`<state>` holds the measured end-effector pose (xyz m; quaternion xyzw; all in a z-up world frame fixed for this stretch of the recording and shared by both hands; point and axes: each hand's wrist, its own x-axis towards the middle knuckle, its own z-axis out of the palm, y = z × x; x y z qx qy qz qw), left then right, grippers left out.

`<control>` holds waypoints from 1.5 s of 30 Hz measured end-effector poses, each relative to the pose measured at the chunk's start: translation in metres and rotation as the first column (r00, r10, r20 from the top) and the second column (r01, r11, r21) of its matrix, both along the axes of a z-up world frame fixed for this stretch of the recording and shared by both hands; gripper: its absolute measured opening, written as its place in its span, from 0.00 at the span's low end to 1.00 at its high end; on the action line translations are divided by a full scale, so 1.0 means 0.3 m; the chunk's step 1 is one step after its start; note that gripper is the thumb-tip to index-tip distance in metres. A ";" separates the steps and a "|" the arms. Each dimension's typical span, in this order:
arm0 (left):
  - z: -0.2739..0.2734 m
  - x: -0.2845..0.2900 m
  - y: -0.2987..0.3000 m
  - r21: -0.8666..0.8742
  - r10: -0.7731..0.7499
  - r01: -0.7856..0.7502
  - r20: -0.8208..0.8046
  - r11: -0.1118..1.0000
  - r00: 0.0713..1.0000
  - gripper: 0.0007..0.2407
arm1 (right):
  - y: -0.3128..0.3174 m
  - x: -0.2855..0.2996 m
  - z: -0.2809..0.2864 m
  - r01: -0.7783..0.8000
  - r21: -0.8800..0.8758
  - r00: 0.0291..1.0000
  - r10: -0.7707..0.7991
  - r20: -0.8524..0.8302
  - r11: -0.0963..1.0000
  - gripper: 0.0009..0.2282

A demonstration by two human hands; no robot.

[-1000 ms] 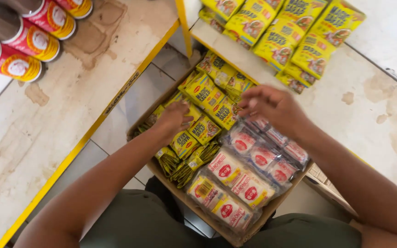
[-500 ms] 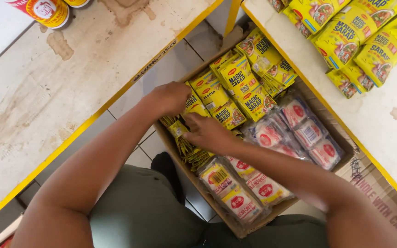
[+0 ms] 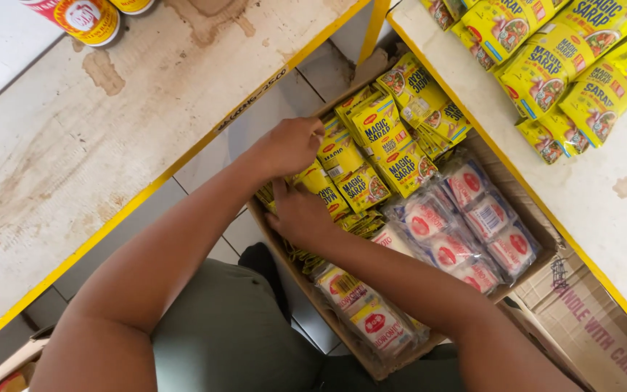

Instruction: Organizing and stocking seasoning packets from a box onto a low shelf in a grocery store.

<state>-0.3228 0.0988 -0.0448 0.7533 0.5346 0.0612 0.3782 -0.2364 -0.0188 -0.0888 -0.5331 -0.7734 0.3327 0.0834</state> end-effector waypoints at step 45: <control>0.226 0.403 -0.222 -0.713 -0.045 0.423 0.483 0.560 0.874 0.27 | -0.206 0.849 0.342 0.082 -0.787 -0.091 -0.782 -0.617 0.612 0.22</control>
